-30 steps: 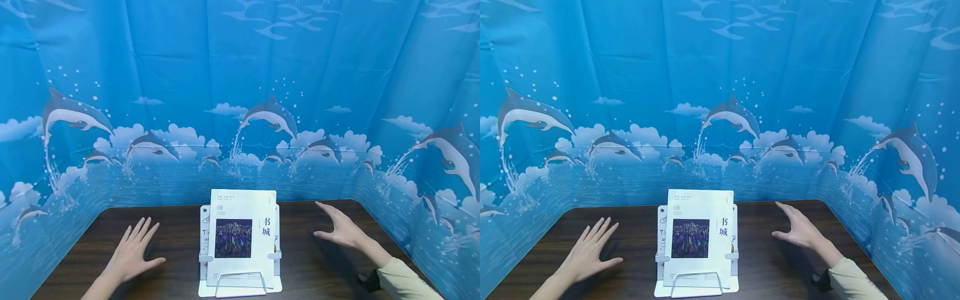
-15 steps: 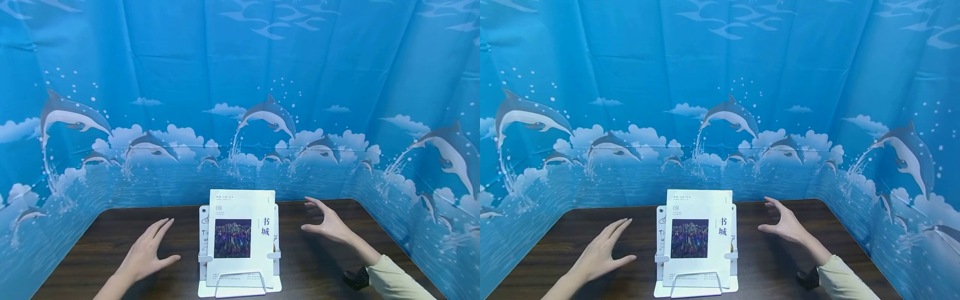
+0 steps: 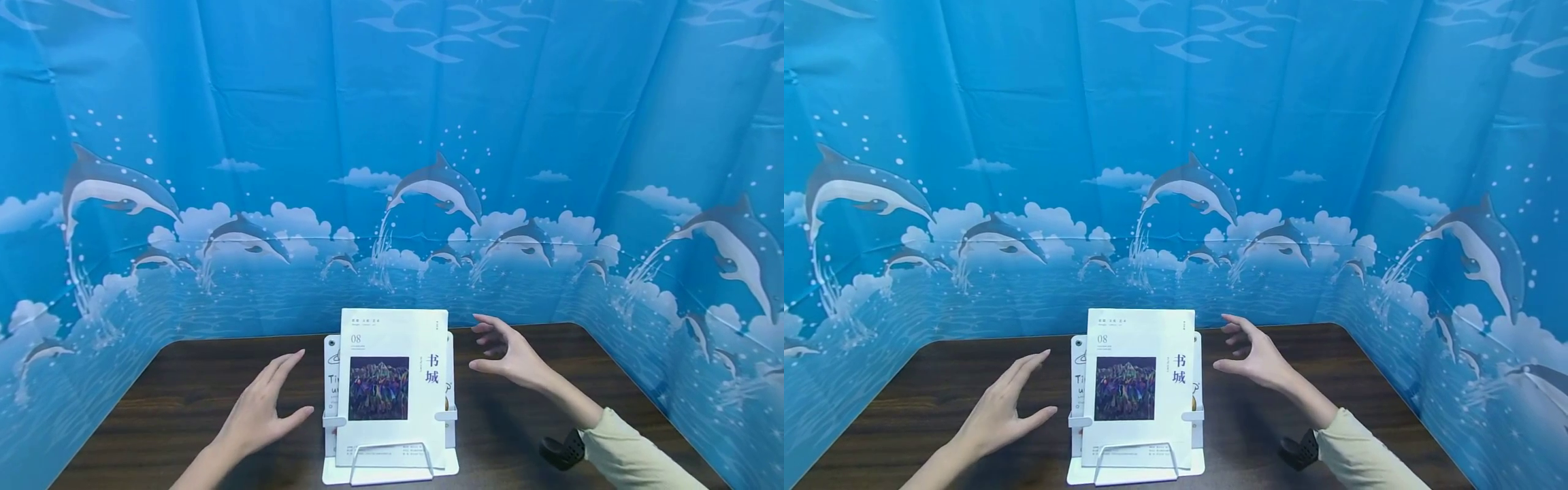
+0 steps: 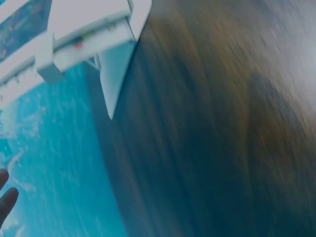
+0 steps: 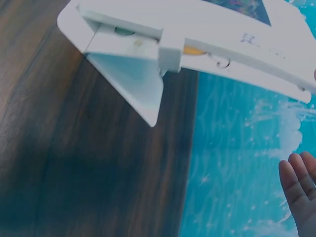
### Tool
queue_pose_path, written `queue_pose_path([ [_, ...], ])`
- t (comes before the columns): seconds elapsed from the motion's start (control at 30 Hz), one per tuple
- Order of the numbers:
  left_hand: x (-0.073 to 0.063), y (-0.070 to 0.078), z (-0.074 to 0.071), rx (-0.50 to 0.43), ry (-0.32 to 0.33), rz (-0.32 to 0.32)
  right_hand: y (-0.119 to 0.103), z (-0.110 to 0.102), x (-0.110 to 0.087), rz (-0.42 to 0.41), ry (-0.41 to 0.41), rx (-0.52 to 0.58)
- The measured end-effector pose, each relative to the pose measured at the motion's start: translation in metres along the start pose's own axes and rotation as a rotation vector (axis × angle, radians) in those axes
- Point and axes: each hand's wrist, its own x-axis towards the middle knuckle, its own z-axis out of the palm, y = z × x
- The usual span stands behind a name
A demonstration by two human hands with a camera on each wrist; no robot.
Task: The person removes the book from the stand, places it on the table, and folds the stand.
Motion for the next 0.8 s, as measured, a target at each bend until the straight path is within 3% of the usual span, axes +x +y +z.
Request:
queue_pose_path([
  [0.27, 0.009, 0.020, 0.007, -0.101, 0.099, 0.030, -0.016, 0.005, 0.009, 0.001, 0.001, 0.033],
  [0.53, 0.016, 0.038, 0.013, -0.258, 0.142, -0.100, -0.025, 0.009, 0.016, -0.028, -0.003, 0.068],
  [0.8, 0.017, 0.051, 0.020, -0.314, 0.096, -0.208, -0.030, 0.014, 0.021, -0.027, -0.006, 0.094],
])
